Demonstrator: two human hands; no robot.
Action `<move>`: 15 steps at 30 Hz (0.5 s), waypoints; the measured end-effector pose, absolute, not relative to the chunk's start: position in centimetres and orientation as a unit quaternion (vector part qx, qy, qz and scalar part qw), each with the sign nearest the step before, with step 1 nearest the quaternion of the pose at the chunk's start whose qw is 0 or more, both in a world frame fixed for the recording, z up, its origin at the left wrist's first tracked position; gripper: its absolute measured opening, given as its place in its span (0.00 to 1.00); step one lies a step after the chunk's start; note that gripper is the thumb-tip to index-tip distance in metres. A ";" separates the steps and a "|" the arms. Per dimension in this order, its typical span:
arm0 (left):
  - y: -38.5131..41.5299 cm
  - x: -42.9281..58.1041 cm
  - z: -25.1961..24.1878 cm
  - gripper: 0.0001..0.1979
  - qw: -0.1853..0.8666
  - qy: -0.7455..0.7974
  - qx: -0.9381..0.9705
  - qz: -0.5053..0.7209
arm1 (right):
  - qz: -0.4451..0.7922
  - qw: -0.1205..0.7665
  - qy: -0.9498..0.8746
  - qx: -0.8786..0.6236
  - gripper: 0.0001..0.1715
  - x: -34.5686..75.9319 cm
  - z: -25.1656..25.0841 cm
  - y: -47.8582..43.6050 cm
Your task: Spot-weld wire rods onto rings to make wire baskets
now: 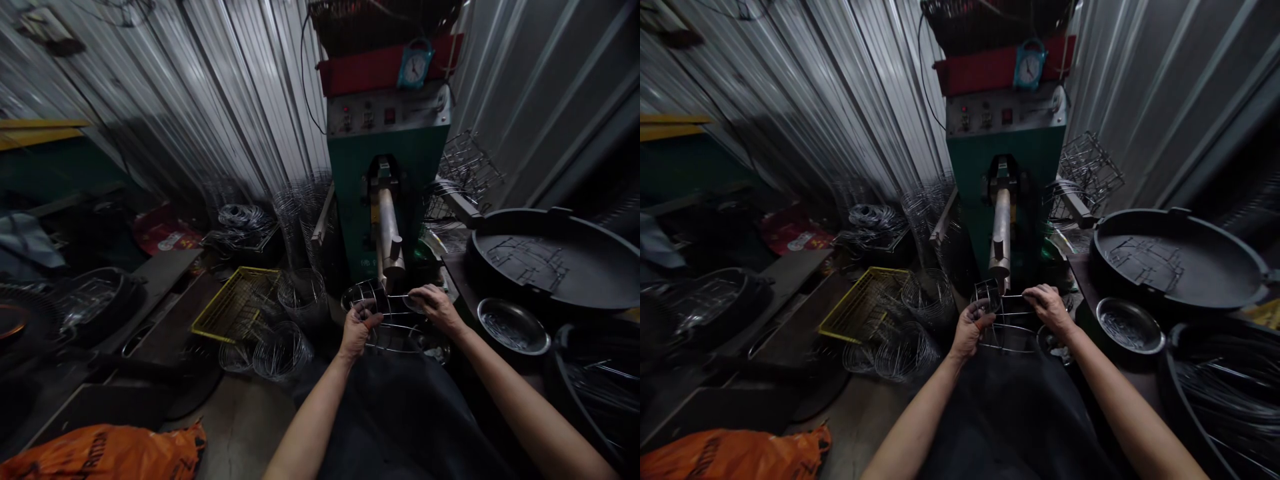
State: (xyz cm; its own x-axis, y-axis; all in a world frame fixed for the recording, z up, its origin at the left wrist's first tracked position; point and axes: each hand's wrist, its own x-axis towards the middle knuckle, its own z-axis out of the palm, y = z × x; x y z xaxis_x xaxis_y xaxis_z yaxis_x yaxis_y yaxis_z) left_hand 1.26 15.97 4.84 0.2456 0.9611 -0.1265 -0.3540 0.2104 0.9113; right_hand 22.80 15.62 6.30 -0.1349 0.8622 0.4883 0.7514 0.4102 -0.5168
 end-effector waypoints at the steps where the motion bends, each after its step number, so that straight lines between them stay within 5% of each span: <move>1: 16.0 1.3 4.8 0.25 0.680 0.379 0.402 0.483 | 0.074 0.379 -0.750 -0.538 0.11 22.8 6.3 15.6; 15: 16.6 1.3 4.7 0.23 0.697 0.361 0.395 0.477 | 0.088 0.379 -0.745 -0.542 0.09 22.8 6.7 15.8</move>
